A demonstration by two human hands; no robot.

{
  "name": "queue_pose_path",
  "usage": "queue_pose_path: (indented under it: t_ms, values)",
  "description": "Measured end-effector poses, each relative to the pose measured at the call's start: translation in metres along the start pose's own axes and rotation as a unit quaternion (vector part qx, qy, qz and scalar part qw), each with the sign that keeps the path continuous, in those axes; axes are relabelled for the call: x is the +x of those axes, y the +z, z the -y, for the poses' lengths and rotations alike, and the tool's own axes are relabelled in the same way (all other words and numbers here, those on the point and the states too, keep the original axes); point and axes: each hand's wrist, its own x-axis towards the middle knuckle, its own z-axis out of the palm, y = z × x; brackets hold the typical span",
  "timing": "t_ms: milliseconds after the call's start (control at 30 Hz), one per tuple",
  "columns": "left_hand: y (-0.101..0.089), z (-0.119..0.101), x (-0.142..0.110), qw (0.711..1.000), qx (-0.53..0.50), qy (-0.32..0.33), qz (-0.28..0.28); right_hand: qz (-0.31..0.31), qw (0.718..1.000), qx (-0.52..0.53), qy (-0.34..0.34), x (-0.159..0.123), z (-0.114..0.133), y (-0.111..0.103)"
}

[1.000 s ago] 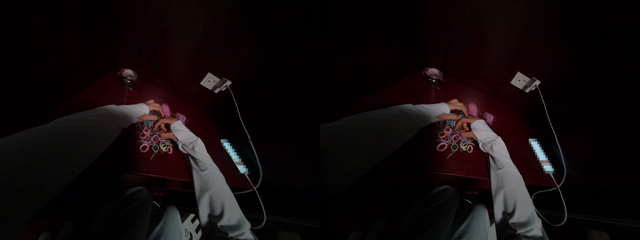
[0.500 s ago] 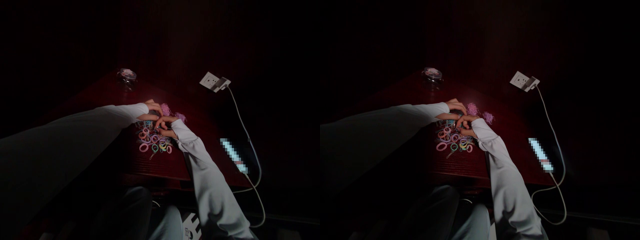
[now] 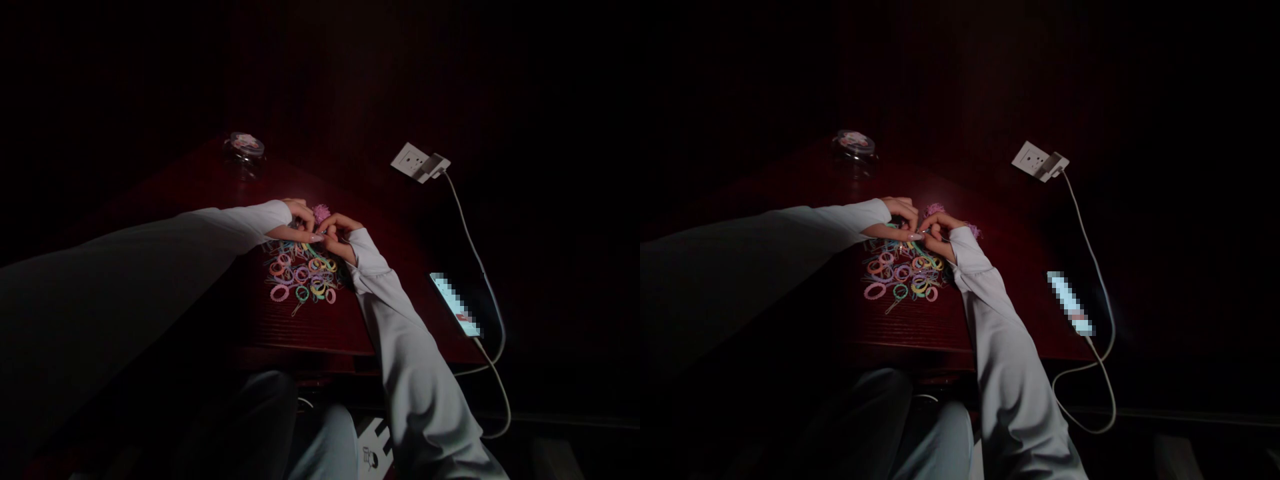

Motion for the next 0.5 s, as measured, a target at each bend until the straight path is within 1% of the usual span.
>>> queue_pose_path:
  t_ms: [167,300,500]
  values:
    - [0.0014,0.0022,-0.0007,1.0,-0.013,-0.009,0.003,-0.011,1.0,0.007,-0.007,0.0004,-0.0036,-0.0006]
    - [0.0003,0.0032,-0.0008,1.0,-0.016,-0.012,0.012,0.0,1.0,-0.003,-0.001,-0.0003,-0.0035,-0.0018]
    - [0.0002,0.0046,0.0005,0.999,-0.021,-0.024,-0.005,0.015,1.0,0.015,0.008,-0.0034,-0.0088,-0.0045]
